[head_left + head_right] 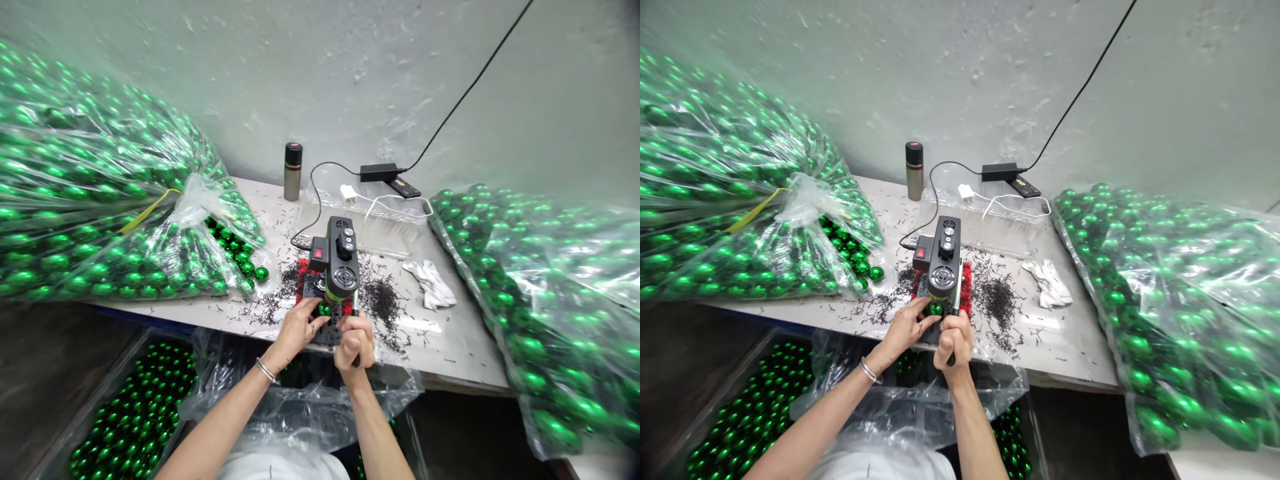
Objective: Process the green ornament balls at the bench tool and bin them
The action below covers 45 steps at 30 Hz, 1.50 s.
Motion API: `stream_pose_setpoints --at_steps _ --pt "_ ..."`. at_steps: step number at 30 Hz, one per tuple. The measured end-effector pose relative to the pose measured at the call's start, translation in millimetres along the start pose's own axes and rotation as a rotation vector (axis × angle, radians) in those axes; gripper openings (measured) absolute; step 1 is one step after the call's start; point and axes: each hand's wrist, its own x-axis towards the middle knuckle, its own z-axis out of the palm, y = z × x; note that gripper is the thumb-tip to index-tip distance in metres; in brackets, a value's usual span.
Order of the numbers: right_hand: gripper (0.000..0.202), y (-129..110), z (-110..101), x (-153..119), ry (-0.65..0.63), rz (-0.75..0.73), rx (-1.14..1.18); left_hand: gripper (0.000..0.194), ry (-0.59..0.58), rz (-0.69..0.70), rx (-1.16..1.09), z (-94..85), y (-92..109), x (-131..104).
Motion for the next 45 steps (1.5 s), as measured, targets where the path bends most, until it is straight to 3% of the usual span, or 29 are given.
stream_pose_setpoints --at_steps 8,15,19,23,26,28,32,37,42,45 --pt "0.031 4.3 0.5 -3.9 -0.011 0.008 0.006 0.034 -0.037 -0.039 -0.019 -1.8 2.4 2.4" --pt "0.028 3.1 -2.6 5.7 -0.094 -0.111 -0.021 0.032 -0.016 -0.059 0.018 -2.1 4.1 5.9" --pt "0.030 -17.1 -7.3 35.0 -0.038 0.016 0.039 0.033 0.000 -0.036 -0.034 -2.9 5.0 6.5" --pt "0.032 -40.4 -13.2 71.4 -0.079 0.283 0.076 0.033 0.017 0.006 -0.122 -4.6 4.9 -17.0" --pt "0.035 -46.5 -14.4 79.3 -0.096 0.312 0.084 0.048 0.039 0.056 -0.063 -13.4 1.8 -41.3" --pt "0.035 -45.0 -13.2 74.1 -0.073 0.280 0.093 0.054 0.093 0.064 0.034 -26.3 -3.0 -44.9" --pt "0.033 -39.6 -9.9 60.2 -0.045 0.242 0.107 0.034 0.287 0.018 0.291 -65.1 -20.8 -8.3" --pt "0.033 -39.0 -10.0 58.3 -0.046 0.204 0.087 0.010 0.251 -0.096 0.432 -95.3 -43.4 45.0" --pt "0.032 -38.3 -10.5 56.7 -0.051 0.181 0.078 0.011 0.241 -0.121 0.325 -101.3 -47.8 48.4" --pt "0.032 -37.6 -9.8 54.7 -0.040 0.181 0.084 0.029 0.223 -0.253 -0.152 -103.8 -40.7 38.4"
